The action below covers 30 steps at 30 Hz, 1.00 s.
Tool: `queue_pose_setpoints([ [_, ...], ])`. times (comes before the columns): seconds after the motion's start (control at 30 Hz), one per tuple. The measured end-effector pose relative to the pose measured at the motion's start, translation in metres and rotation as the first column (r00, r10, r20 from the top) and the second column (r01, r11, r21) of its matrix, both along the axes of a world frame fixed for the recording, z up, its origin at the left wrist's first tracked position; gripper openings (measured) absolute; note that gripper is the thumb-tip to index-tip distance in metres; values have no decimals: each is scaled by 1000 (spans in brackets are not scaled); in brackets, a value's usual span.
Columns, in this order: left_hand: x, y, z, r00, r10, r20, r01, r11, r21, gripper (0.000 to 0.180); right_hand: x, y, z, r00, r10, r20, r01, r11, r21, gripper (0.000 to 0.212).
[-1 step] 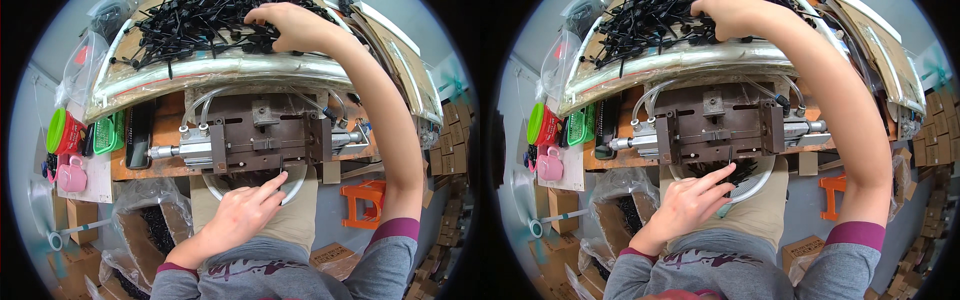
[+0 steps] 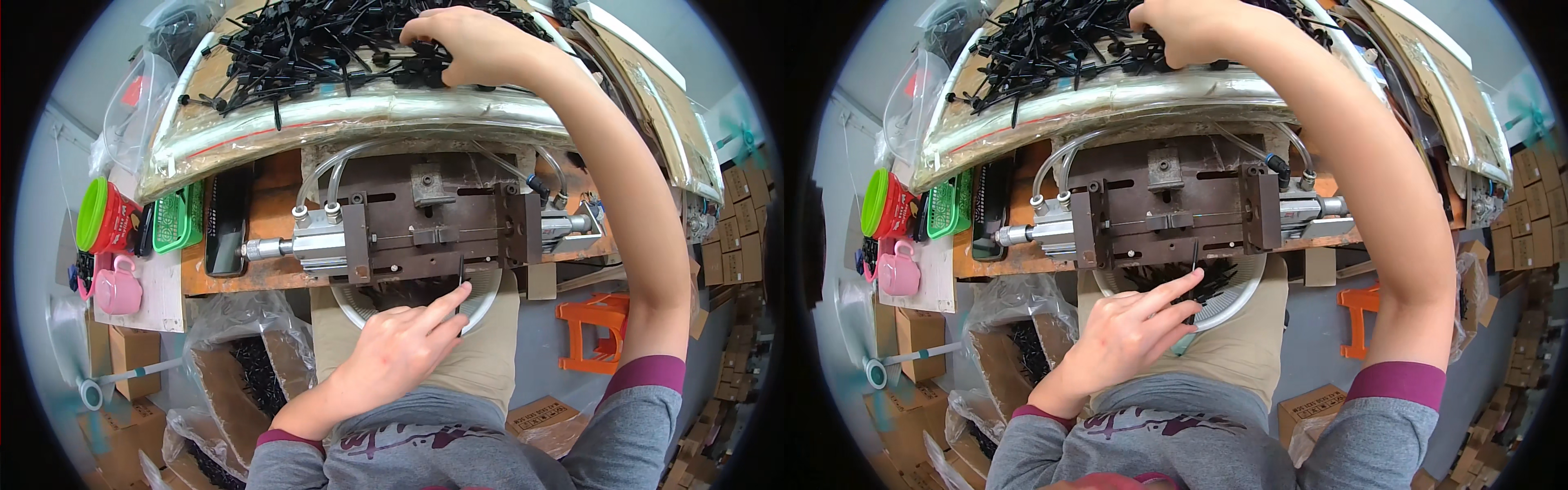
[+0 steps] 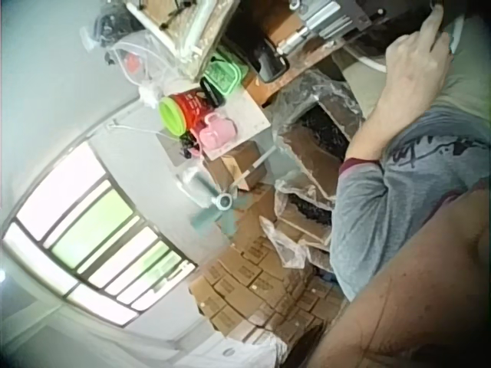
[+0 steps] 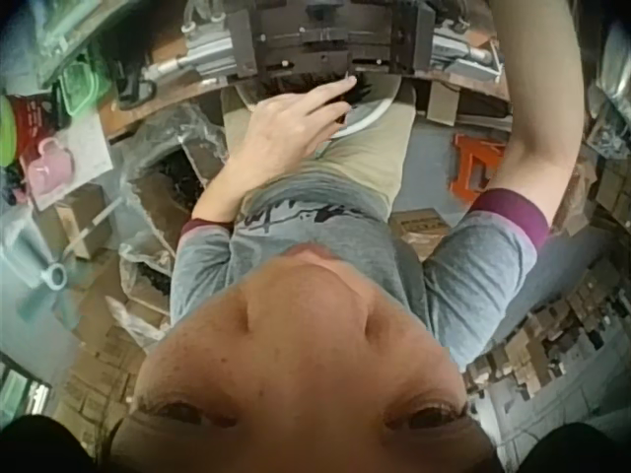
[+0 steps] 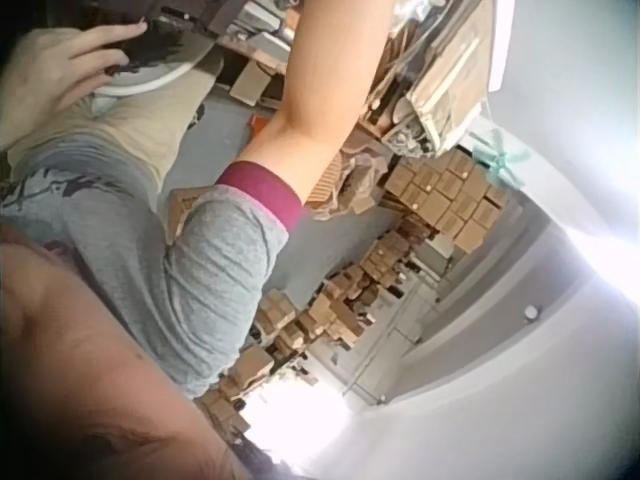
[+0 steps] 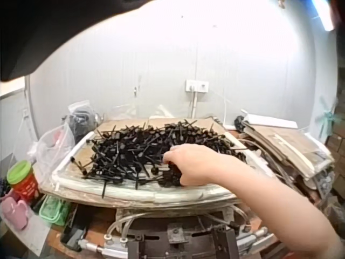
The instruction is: The recorder is shown assembling small electronic cables by inserting them into a specialized workbench fixture.
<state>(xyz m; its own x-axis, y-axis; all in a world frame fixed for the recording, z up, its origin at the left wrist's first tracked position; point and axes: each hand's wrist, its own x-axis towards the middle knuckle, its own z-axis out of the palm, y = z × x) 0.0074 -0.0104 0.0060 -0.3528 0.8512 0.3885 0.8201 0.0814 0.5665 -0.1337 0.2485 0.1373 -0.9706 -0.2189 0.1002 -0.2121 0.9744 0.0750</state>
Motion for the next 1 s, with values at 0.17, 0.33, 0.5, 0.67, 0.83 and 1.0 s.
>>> queue_pose_setpoints([
  [0.17,3,-2,-2,999,-38,18,38,999,-12,23,1,-6,11,1000,23,11,-24,996,82,29],
  [0.33,5,-5,-12,998,-57,32,59,997,-48,23,3,-8,13,998,-38,50,35,997,62,27],
  [0.5,4,-5,-13,996,-88,33,91,992,-89,31,3,16,15,992,-26,-122,16,997,-80,31],
  [0.67,-2,-2,11,996,-65,59,72,989,-129,59,10,12,34,967,-210,-145,139,911,-388,43],
  [0.83,-20,1,34,999,35,-37,-34,999,38,75,7,22,29,973,-216,-82,73,627,-776,28],
  [1.0,-37,7,37,995,100,6,-96,942,322,61,9,38,25,971,-238,-23,54,314,-948,21],
])
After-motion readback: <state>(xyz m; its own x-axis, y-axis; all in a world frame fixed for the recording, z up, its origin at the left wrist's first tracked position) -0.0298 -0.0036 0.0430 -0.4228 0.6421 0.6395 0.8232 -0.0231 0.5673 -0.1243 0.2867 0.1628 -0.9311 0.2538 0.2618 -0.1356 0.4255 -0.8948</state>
